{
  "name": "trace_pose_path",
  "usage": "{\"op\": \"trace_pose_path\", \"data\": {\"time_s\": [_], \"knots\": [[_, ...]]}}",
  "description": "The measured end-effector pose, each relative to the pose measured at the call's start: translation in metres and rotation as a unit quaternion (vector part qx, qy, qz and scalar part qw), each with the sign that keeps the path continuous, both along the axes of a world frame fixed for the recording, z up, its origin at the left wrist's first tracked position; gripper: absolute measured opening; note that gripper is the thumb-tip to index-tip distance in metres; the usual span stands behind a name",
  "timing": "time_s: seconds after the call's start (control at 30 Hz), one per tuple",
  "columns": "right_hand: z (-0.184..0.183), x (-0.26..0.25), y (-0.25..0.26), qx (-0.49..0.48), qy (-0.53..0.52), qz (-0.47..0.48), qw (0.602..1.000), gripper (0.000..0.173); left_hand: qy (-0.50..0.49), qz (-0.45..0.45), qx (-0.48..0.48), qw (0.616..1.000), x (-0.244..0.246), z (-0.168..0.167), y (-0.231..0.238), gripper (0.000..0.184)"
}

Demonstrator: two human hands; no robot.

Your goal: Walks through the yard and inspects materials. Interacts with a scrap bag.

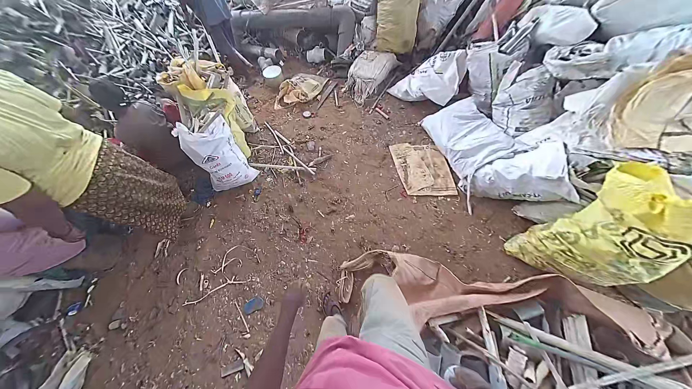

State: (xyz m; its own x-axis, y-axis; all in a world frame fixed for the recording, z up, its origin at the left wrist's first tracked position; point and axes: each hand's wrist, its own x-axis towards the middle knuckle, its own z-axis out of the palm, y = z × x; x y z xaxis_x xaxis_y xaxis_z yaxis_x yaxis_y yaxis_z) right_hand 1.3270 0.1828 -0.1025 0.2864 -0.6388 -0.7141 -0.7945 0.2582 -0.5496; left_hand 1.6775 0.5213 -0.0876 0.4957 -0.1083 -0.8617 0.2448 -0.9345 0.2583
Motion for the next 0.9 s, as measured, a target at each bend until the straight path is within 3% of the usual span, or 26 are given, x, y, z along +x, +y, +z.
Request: {"op": "trace_pose_path", "data": {"time_s": [0.07,0.2,0.3,0.37,0.4,0.47,0.57,0.63,0.73,0.9], "knots": [[0.001,0.045,-0.023,0.017,0.049,0.021,0.998,0.029,0.001,-0.018,-0.016,1.0,0.039,0.01,-0.029,0.047],[-0.054,0.113,-0.068,-0.01,-0.009,0.013,1.0,0.024,-0.008,-0.013,-0.039,0.999,0.113,0.012,-0.072,0.045],[-0.025,0.204,-0.085,0.022,0.11,0.028,0.993,0.028,0.014,-0.016,-0.009,1.0,0.152,-0.01,-0.085,0.045],[-0.033,0.242,-0.109,0.038,0.159,0.063,0.985,0.03,0.03,-0.024,0.034,0.999,0.161,-0.028,-0.085,0.046],[-0.044,0.268,-0.132,0.02,0.149,0.088,0.985,0.029,0.036,-0.027,0.055,0.997,0.174,-0.037,-0.09,0.046],[-0.047,0.288,-0.149,0.03,0.12,0.075,0.989,0.026,0.096,-0.051,0.114,0.987,0.17,-0.023,-0.08,0.047],[-0.043,0.389,-0.221,0.032,0.073,0.053,0.995,0.023,0.134,-0.041,0.154,0.978,0.211,-0.012,-0.113,0.051],[-0.036,0.428,-0.254,0.039,0.063,0.055,0.996,0.022,0.162,-0.026,0.15,0.975,0.22,-0.009,-0.125,0.053],[-0.023,0.514,-0.297,0.03,0.048,0.063,0.996,0.024,0.114,0.03,0.103,0.988,0.263,-0.013,-0.154,0.05],[-0.018,0.629,-0.339,0.021,0.077,0.127,0.989,0.027,0.127,0.096,0.056,0.986,0.341,-0.022,-0.184,0.049]]}}
